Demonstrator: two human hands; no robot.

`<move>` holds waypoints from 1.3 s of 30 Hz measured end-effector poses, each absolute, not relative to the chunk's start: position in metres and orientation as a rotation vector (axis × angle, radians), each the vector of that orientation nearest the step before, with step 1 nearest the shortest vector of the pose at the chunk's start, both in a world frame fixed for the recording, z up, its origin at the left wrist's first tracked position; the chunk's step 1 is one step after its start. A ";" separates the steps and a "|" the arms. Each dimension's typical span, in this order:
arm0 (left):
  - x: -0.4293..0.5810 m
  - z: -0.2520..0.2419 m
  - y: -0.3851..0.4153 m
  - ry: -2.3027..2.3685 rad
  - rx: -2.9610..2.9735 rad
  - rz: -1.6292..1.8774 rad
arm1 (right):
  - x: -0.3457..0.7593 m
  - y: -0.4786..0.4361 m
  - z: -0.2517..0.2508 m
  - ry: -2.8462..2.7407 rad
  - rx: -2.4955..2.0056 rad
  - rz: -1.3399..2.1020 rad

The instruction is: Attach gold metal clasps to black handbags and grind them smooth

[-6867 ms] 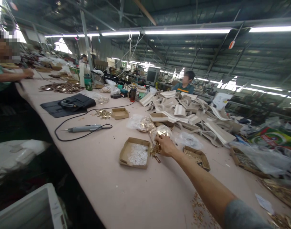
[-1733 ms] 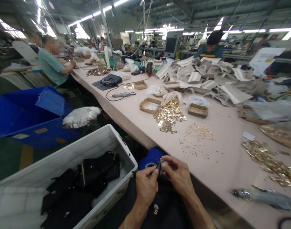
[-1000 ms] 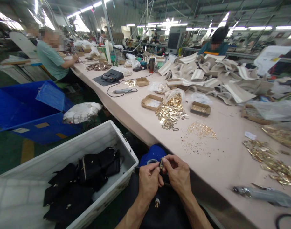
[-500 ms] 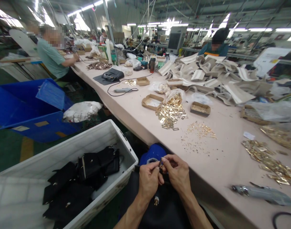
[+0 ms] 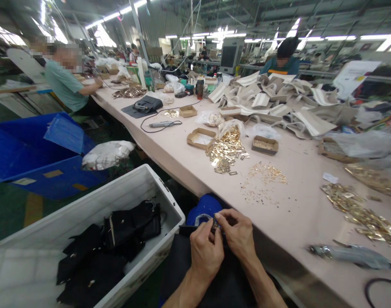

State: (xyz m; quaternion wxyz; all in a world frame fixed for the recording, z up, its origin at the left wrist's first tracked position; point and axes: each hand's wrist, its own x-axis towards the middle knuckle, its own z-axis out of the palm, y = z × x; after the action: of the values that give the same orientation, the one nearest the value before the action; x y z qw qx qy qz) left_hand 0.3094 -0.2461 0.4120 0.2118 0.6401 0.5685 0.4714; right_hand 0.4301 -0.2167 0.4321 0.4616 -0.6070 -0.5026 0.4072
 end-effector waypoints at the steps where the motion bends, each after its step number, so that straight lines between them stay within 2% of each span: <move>1: 0.311 0.410 -0.246 1.600 1.799 1.342 | 0.430 -0.217 0.433 -1.244 -1.490 0.995; 11: 0.318 0.408 -0.248 1.658 1.890 1.395 | 0.434 -0.218 0.432 -1.310 -1.377 0.988; 17: 0.318 0.407 -0.247 1.591 1.867 1.449 | 0.452 -0.209 0.429 -1.237 -1.261 1.346; 20: 0.316 0.410 -0.249 1.560 1.867 1.448 | 0.457 -0.207 0.428 -1.209 -1.231 1.410; 28: 0.297 0.424 -0.253 1.229 1.605 1.199 | 0.457 -0.210 0.426 -1.131 -1.194 1.448; 39: 0.295 0.422 -0.252 1.251 1.423 1.189 | 0.451 -0.212 0.428 -1.126 -1.234 1.416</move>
State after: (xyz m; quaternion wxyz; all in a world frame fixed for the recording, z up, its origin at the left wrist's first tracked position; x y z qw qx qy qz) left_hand 0.2946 -0.2519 0.4222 0.4368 0.5723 0.5030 0.4782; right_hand 0.4514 -0.2124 0.4278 0.4580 -0.5009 -0.4571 0.5748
